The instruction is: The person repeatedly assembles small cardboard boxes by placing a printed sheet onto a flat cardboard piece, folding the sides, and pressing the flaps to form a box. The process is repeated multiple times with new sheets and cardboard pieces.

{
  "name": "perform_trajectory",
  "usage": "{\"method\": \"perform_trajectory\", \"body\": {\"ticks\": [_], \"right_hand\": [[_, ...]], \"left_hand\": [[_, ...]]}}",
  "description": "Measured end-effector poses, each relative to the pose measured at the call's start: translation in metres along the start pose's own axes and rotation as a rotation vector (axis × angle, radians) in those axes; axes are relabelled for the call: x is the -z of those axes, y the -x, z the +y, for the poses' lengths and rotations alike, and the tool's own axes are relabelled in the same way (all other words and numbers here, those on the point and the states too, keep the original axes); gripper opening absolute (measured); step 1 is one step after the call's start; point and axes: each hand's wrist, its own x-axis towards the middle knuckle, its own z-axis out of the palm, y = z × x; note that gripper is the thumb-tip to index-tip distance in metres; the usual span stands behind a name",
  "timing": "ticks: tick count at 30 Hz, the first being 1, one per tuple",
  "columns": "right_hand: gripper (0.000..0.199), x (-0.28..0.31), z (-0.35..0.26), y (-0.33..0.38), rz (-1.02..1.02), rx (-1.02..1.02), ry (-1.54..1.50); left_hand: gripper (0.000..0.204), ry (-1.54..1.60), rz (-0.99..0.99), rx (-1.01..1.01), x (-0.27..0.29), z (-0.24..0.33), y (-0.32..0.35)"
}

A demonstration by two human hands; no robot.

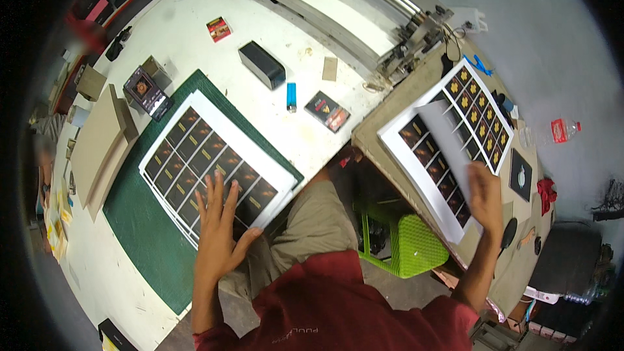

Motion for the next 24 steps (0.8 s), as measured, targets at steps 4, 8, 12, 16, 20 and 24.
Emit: {"method": "perform_trajectory", "body": {"ticks": [4,8,12,16,20,24], "right_hand": [[0.036,0.105,0.063,-0.010,0.607,-0.277,0.034],[0.027,0.185,0.026,-0.068,1.026,-0.200,0.537],[0.026,0.146,-0.060,-0.174,1.341,0.322,1.135],[0.052,0.056,-0.084,-0.334,1.002,0.861,0.980],[0.049,0.005,-0.065,-0.454,0.688,0.902,0.916],[0.045,-0.037,-0.036,-0.516,0.196,0.779,1.114]], "left_hand": [[0.088,0.053,0.026,0.009,0.019,-0.013,-0.021],[0.088,0.041,-0.001,-0.017,0.037,-0.015,-0.050],[0.087,0.053,-0.005,-0.128,0.053,-0.004,-0.100],[0.082,0.093,0.014,-0.161,0.053,0.003,-0.145],[0.074,0.233,0.053,-0.329,0.047,0.008,-0.203],[0.059,0.505,0.143,-0.404,0.029,0.016,-0.279]]}}
